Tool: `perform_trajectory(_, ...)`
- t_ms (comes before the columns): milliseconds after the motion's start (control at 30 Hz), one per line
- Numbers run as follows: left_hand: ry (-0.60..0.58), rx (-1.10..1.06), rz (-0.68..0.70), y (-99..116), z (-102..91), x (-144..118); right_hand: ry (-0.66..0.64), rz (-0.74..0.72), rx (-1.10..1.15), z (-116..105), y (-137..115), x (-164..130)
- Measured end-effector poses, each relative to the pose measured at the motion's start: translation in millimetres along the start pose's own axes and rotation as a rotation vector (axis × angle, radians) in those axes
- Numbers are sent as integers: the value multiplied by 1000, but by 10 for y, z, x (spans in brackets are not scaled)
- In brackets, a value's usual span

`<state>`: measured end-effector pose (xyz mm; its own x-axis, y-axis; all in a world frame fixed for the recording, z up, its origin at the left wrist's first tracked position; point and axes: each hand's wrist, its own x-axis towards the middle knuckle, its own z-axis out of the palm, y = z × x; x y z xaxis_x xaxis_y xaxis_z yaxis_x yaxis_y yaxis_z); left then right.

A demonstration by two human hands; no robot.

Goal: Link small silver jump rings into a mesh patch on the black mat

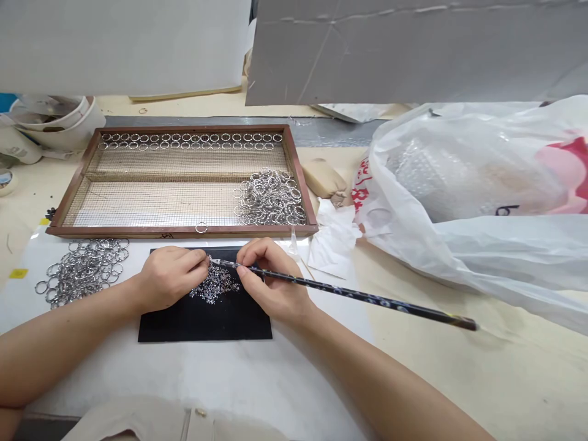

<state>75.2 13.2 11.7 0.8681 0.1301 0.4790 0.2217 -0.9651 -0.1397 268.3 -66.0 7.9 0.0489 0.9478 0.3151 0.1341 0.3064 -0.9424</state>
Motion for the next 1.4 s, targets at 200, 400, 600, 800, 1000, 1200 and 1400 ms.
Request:
perform_trajectory(200, 0, -5, 0, 0, 3, 4, -1, 4, -14, -1, -18, 3)
perform_trajectory(400, -4, -1, -3, 0, 9, 0, 6, 5, -18, -1, -16, 1)
perform_trajectory(600, -2, 2, -3, 1, 5, -1, 10, 11, -17, 0, -18, 7)
perform_trajectory(800, -13, 12, -2, 1, -3, -2, 5, 30, -7, -1, -13, -1)
perform_trajectory(1000, -23, 11, -1, 1, -2, -7, 7, 49, 9, -2, -25, 3)
perform_trajectory(1200, -28, 11, -3, -1, -2, -1, 43, 77, 63, -16, 20, -5)
perform_trajectory(1400, -11, 40, -12, -3, 9, -6, 110, 242, -21, -48, 47, 10)
